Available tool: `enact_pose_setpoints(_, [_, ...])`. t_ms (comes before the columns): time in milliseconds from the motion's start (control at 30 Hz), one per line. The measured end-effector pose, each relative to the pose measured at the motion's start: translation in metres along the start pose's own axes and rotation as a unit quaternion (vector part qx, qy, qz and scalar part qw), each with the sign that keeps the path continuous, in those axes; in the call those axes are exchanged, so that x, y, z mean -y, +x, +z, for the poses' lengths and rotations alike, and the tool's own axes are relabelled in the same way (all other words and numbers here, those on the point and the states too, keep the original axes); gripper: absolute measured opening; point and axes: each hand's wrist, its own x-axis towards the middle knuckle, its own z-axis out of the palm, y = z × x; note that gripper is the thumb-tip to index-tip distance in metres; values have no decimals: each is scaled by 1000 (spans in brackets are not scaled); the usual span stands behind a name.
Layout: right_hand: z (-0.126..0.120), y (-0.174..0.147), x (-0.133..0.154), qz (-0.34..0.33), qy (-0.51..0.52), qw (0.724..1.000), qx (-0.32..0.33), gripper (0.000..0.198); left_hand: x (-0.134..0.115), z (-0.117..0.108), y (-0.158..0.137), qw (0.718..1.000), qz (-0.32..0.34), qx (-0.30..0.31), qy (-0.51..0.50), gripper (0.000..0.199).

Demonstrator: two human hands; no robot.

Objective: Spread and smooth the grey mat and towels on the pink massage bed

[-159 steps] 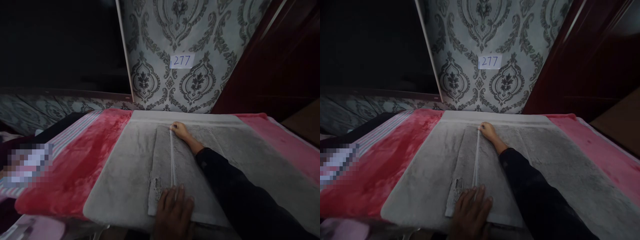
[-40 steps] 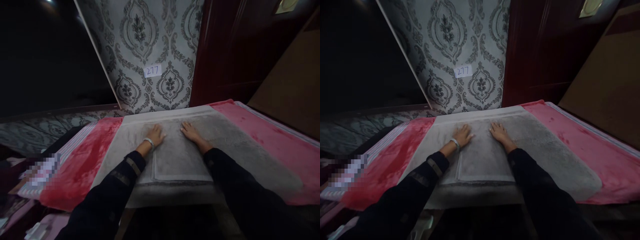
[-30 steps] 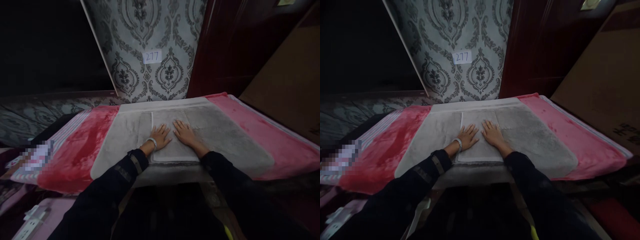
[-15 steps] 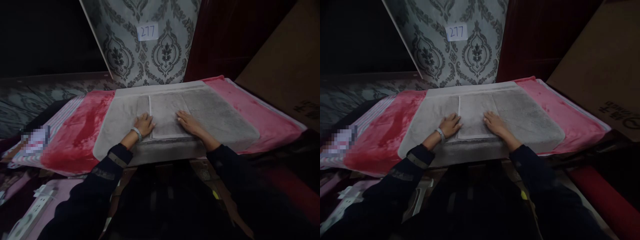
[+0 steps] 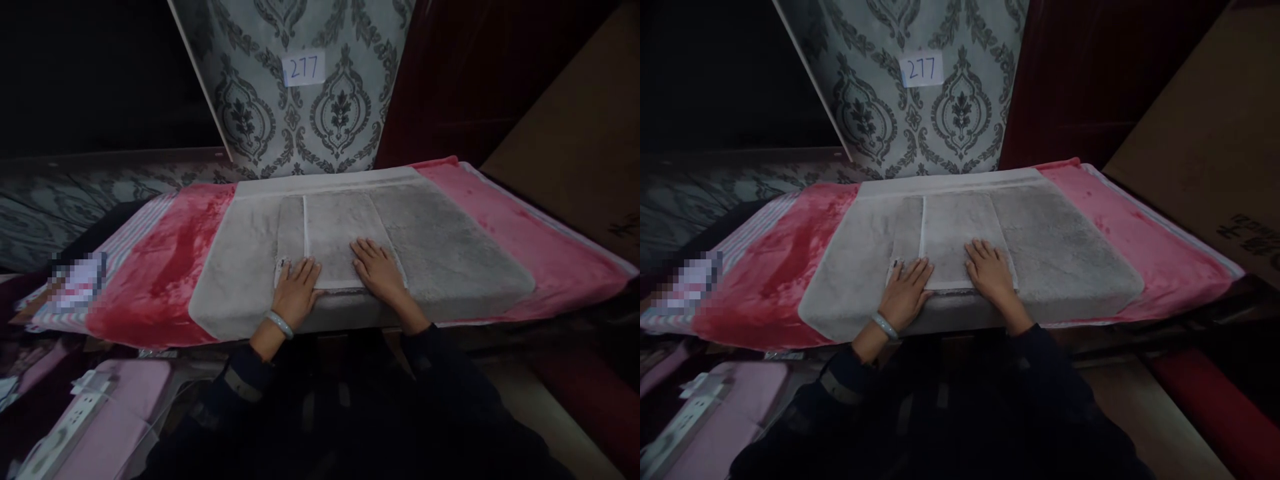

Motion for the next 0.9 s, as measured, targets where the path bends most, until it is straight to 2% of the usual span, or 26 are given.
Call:
enact_pose_setpoints(133, [3, -1, -6, -13, 35, 999, -22, 53, 10, 5, -16, 999, 4, -33, -9, 50])
enact_pose_setpoints(267, [0, -9, -32, 12, 103, 991, -84, 55, 13, -1, -22, 998, 5, -54, -19, 50])
enact_pose_setpoints(367, [-4, -19, -49, 60, 139, 978, -147, 56, 1, -13, -13, 997, 14, -73, -21, 52])
enact_pose_setpoints(433, [-5, -26, -48, 65, 137, 975, -162, 56, -14, -19, 1, 996, 34, -82, -25, 53])
enact_pose_setpoints(533, [-5, -32, -31, 44, 88, 986, -136, 55, -39, -14, 23, 996, 62, -64, -26, 56])
enact_pose_setpoints(667, [0, -39, -8, 31, 16, 997, -75, 52, -56, 7, 29, 999, 39, -29, -8, 65])
enact_pose_setpoints(767, [-1, -40, -6, 31, 7, 997, -72, 51, -46, 7, 21, 999, 39, -8, -18, 66])
enact_pose_setpoints(833, [-6, -37, -8, 26, 13, 997, -71, 49, -31, -5, 21, 996, 71, 27, -54, 63])
enact_pose_setpoints(900, [-12, -33, -6, 14, 17, 997, -71, 47, -16, -23, 34, 987, 112, 57, -105, 58])
